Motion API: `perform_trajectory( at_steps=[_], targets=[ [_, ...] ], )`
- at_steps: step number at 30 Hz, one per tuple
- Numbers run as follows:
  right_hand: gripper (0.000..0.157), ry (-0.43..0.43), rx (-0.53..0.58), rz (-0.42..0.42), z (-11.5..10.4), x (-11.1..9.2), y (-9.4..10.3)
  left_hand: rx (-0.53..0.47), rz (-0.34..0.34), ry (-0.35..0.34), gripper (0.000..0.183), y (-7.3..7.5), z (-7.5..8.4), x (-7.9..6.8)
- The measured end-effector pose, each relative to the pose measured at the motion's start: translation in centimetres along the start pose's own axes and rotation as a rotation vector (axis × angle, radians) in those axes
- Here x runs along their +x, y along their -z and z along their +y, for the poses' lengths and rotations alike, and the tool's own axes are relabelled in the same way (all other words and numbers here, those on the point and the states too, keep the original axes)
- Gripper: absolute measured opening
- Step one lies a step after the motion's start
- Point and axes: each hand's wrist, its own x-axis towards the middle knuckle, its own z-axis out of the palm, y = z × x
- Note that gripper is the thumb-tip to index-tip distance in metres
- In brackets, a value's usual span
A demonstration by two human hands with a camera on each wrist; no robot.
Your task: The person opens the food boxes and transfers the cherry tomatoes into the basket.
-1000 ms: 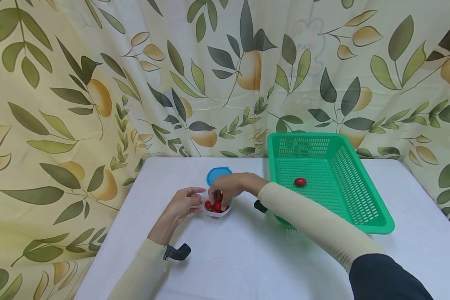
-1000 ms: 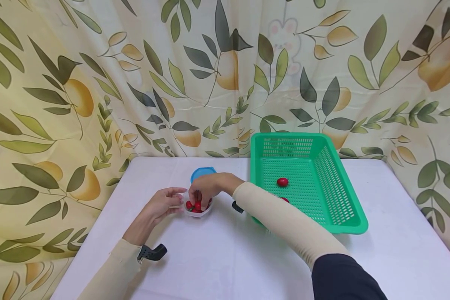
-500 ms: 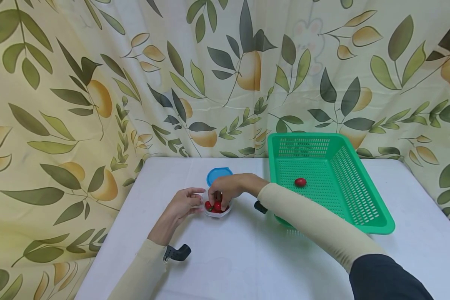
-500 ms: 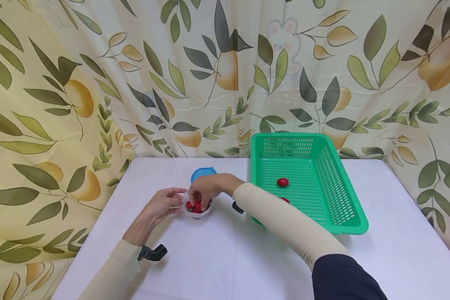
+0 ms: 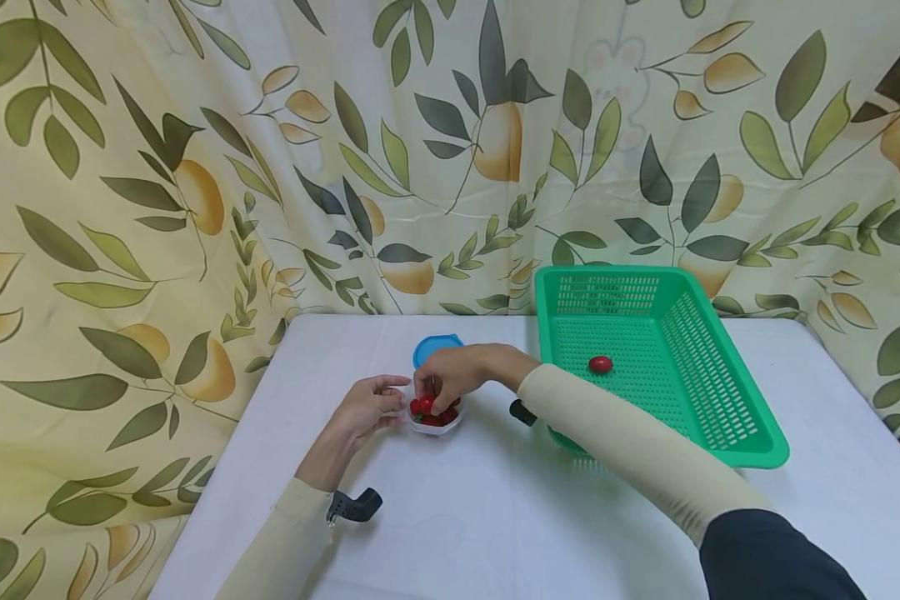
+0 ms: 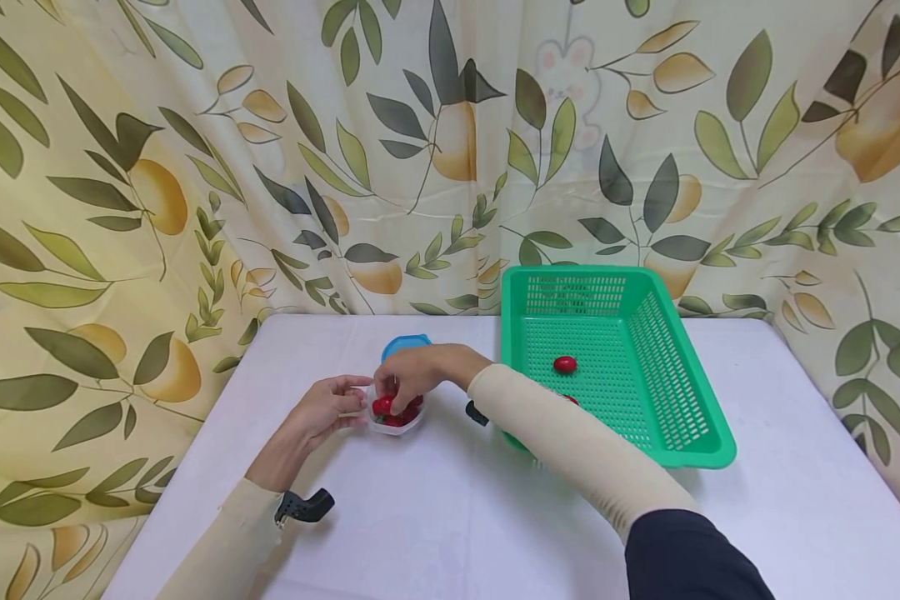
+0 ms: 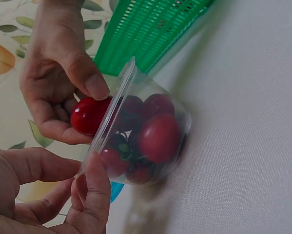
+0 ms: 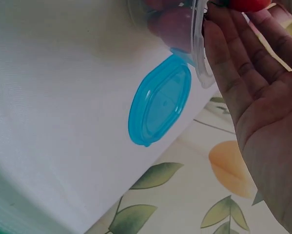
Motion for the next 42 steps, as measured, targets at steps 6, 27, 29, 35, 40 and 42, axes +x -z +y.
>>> perform_trajectory(
  at_steps=[6, 27, 29, 35, 40, 42],
  targets=[
    [0.020, -0.015, 0.026, 0.043, -0.1, -0.6, 0.3, 0.000, -0.007, 0.001, 0.038, 0.0, -0.1, 0.0],
    [0.027, 0.045, -0.047, 0.210, 0.1, -6.3, 4.6, 0.019, 0.007, 0.017, 0.040, -0.2, 0.1, 0.1],
    [0.028, 0.044, -0.039, 0.228, 0.2, -7.2, 4.8, 0.021, 0.008, 0.017, 0.039, -0.2, 0.0, 0.1],
    [0.027, 0.011, -0.021, 0.270, 0.9, -9.2, 5.0, 0.030, 0.013, 0.014, 0.039, -0.1, 0.0, 0.0],
    [0.027, -0.008, -0.006, 0.311, 1.8, -10.9, 5.0, 0.027, 0.014, 0.025, 0.040, -0.2, 0.1, 0.0],
    [0.028, -0.016, 0.006, 0.327, 2.1, -11.6, 5.0, 0.029, 0.015, 0.028, 0.040, -0.2, 0.1, -0.1]
  ],
)
